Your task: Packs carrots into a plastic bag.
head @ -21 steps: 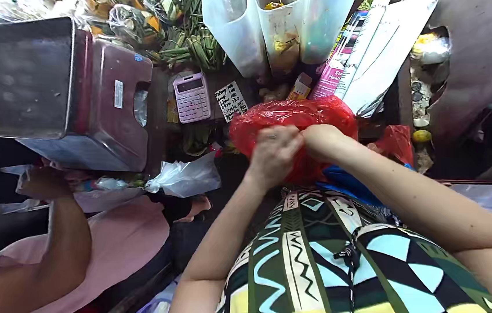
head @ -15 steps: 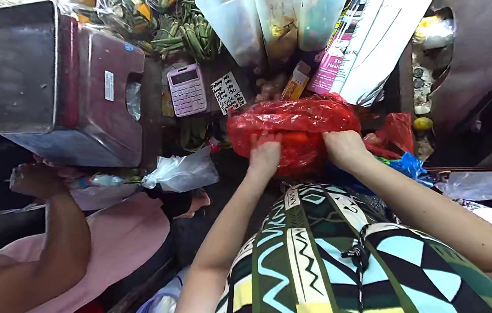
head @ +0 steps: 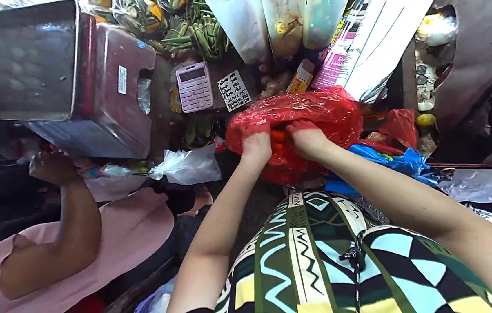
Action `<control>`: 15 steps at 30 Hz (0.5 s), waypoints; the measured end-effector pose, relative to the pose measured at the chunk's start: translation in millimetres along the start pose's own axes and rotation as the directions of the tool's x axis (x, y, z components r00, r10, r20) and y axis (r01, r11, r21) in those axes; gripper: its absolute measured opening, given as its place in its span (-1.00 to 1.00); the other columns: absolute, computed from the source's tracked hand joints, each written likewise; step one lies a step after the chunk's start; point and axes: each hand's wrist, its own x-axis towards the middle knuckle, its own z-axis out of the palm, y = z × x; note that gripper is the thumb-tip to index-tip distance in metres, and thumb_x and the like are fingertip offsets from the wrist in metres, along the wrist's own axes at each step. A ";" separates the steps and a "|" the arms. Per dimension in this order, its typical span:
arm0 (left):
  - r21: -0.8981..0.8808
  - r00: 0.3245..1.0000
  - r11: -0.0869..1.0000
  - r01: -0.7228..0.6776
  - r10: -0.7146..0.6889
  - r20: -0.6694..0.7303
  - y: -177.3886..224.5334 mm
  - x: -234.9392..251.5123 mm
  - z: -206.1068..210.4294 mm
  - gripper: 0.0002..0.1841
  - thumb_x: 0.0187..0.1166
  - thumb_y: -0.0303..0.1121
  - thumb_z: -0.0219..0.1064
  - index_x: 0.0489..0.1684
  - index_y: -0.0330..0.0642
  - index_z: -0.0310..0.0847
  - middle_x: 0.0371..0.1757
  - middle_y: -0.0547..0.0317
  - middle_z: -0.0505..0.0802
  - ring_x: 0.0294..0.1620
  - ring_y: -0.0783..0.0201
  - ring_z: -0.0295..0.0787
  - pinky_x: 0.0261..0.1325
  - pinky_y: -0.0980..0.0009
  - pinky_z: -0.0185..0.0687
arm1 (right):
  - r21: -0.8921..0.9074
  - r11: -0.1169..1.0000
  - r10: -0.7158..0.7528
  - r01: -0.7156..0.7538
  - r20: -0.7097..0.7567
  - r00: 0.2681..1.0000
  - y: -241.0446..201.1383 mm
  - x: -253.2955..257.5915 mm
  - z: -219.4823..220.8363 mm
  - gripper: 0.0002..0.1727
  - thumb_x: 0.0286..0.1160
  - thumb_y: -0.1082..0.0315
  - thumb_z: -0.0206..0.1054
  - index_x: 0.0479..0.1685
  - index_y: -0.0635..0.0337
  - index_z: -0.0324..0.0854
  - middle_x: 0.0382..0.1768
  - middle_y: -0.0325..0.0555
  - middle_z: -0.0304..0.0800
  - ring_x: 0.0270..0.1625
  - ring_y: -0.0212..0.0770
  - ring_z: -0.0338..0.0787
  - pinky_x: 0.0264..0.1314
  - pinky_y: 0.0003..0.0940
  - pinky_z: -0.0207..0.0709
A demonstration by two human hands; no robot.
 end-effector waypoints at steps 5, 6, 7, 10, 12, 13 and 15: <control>0.035 0.997 0.999 0.033 -0.035 0.066 5.8 7.4 -2.1 -0.66 0.63 -0.39 0.27 0.19 -0.52 0.65 0.29 -0.46 0.74 0.42 -0.39 0.61 0.39 -0.38 0.45 | -0.099 0.995 -0.018 0.027 0.091 0.996 0.8 16.6 14.0 -0.20 0.12 -0.01 0.68 0.39 0.26 0.62 0.33 0.41 0.63 0.42 0.41 0.61 0.44 0.38 0.42; 0.041 0.996 0.999 0.025 -0.028 0.086 4.5 10.8 -2.2 -0.65 0.62 -0.38 0.29 0.19 -0.52 0.65 0.29 -0.45 0.73 0.43 -0.39 0.61 0.39 -0.36 0.45 | -0.119 0.993 -0.010 0.024 0.114 0.993 -1.6 17.0 15.7 -0.11 -0.01 0.01 0.75 0.42 0.28 0.58 0.36 0.44 0.60 0.44 0.42 0.58 0.48 0.37 0.39; 0.033 0.994 0.999 0.007 -0.011 0.111 1.7 14.4 -3.3 -0.64 0.62 -0.35 0.32 0.14 -0.54 0.66 0.28 -0.45 0.74 0.42 -0.38 0.63 0.38 -0.35 0.47 | -0.124 0.992 0.002 0.013 0.121 0.993 -4.8 17.1 18.9 -0.02 -0.12 0.02 0.79 0.43 0.34 0.54 0.38 0.46 0.58 0.47 0.43 0.56 0.53 0.35 0.35; -0.102 0.988 0.992 -0.076 0.089 0.129 -15.2 30.5 -8.2 -0.59 0.56 -0.26 0.43 -0.01 -0.58 0.68 0.17 -0.48 0.77 0.35 -0.35 0.68 0.38 -0.33 0.50 | -0.032 0.993 0.121 -0.117 0.151 0.981 -24.0 18.5 28.9 0.06 -0.11 0.25 0.81 0.53 0.54 0.35 0.44 0.50 0.51 0.56 0.42 0.47 0.62 0.34 0.26; -0.226 0.988 0.970 -0.089 0.114 0.104 -23.6 37.2 -11.8 -0.57 0.57 -0.21 0.42 -0.05 -0.57 0.68 0.10 -0.47 0.78 0.27 -0.32 0.72 0.34 -0.32 0.52 | -0.002 0.984 0.177 -0.179 0.167 0.970 -34.3 20.5 31.7 -0.01 -0.05 0.35 0.74 0.52 0.56 0.34 0.41 0.52 0.53 0.55 0.42 0.48 0.61 0.36 0.26; -0.287 0.990 0.955 -0.073 0.104 0.094 -24.0 37.1 -14.7 -0.58 0.61 -0.20 0.37 -0.10 -0.56 0.69 0.05 -0.46 0.79 0.21 -0.30 0.74 0.30 -0.30 0.54 | 0.001 0.978 0.204 -0.208 0.199 0.959 -37.0 21.0 29.8 -0.07 0.01 0.35 0.71 0.51 0.54 0.37 0.42 0.50 0.54 0.55 0.41 0.48 0.61 0.37 0.25; -0.392 0.995 0.919 -0.030 0.066 0.080 -16.9 32.5 -21.9 -0.59 0.71 -0.21 0.23 -0.23 -0.53 0.66 -0.06 -0.42 0.78 0.07 -0.25 0.76 0.17 -0.26 0.56 | 0.001 0.957 0.278 -0.291 0.290 0.916 -40.6 20.6 18.3 -0.23 0.08 0.30 0.69 0.38 0.46 0.53 0.36 0.43 0.61 0.49 0.40 0.55 0.52 0.42 0.33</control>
